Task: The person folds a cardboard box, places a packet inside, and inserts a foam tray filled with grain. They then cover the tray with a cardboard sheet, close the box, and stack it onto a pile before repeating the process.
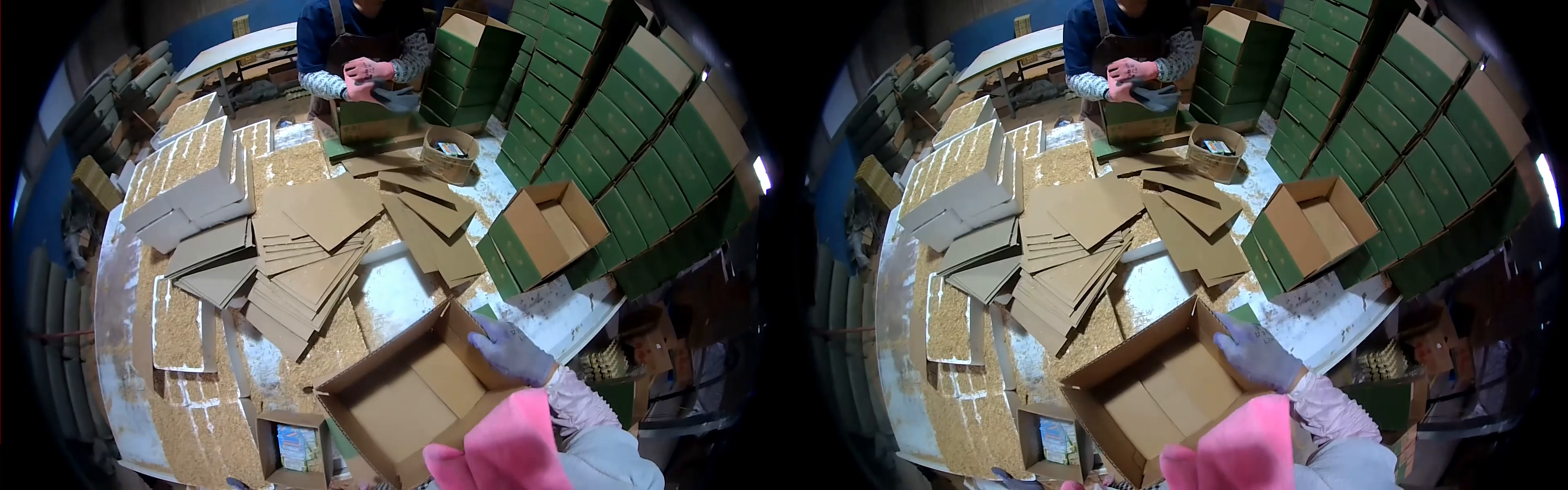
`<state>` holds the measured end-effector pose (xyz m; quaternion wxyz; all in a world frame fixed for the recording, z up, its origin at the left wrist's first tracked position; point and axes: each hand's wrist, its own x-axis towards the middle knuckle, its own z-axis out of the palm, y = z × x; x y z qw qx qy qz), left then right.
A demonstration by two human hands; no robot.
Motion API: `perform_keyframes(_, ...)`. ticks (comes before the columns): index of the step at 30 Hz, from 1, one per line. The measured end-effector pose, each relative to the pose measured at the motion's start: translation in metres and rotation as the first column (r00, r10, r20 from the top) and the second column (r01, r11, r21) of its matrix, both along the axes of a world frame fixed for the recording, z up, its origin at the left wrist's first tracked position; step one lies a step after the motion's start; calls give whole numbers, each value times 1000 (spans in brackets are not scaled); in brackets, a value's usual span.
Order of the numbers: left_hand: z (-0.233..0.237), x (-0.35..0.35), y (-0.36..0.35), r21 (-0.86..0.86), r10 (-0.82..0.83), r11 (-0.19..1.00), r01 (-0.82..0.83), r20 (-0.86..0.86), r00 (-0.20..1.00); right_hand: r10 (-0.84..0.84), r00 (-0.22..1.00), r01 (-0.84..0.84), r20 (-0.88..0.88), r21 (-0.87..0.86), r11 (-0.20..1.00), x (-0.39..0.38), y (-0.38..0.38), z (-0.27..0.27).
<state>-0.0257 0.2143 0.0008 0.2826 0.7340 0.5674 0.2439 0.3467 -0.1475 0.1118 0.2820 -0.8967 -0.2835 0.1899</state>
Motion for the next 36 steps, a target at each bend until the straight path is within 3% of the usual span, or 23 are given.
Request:
perform_keyframes(6, -1, -33, -2, -18, 34, 999, -33, 53, 998, 11, 999, -13, -48, -49, 999, 2, 2, 7)
perform_keyframes(10, 5, -52, -6, -29, 60, 998, -57, 110, 992, 24, 1000, -24, -13, 6, 1000, 2, 0, -1)
perform_keyframes(14, 19, -67, -10, -102, 149, 987, -128, 245, 958, 80, 989, -51, -127, 213, 976, 4, -5, -7)
perform_keyframes(15, 29, -69, -11, -136, 174, 981, -139, 293, 940, 99, 970, -50, -223, 216, 975, 5, -4, -2)
perform_keyframes(18, 69, -79, -22, -267, 263, 952, -149, 465, 845, 166, 972, -109, -168, 306, 946, 16, -11, -40)
perform_keyframes(19, 86, -81, -28, -308, 282, 943, -129, 526, 802, 304, 952, -271, -31, 369, 889, 21, -15, -43)
perform_keyframes(24, 163, -58, -80, -467, 298, 872, 143, 742, 601, 266, 961, -205, -81, 438, 875, 17, -4, -31)
perform_keyframes(25, 171, -35, -93, -481, 279, 845, 233, 768, 576, 255, 964, -189, -81, 471, 862, 17, 0, -33)
perform_keyframes(26, 178, 13, -107, -364, 129, 841, 402, 854, 504, 242, 966, -164, -94, 502, 849, 13, 4, -40)
perform_keyframes(27, 196, 59, -146, -415, 196, 838, 354, 835, 515, 276, 951, -148, -142, 573, 806, 23, 16, -77)
perform_keyframes(28, 206, 99, -171, -459, 223, 779, 427, 840, 495, 307, 933, -119, -189, 642, 757, 31, 27, -113)
perform_keyframes(31, 150, 165, -180, -518, 212, 616, 594, 835, 508, 359, 887, -56, -291, 703, 709, 33, 11, -121)
perform_keyframes(32, 123, 174, -177, -524, 202, 641, 561, 820, 536, 375, 876, -44, -304, 722, 690, 31, 2, -115)
perform_keyframes(34, 130, 198, -197, -588, 304, 443, 677, 809, 504, 401, 862, -40, -310, 748, 663, 35, -10, -107)
perform_keyframes(36, 131, 202, -194, -685, 356, 328, 650, 728, 586, 395, 867, -33, -302, 758, 652, 38, -12, -96)
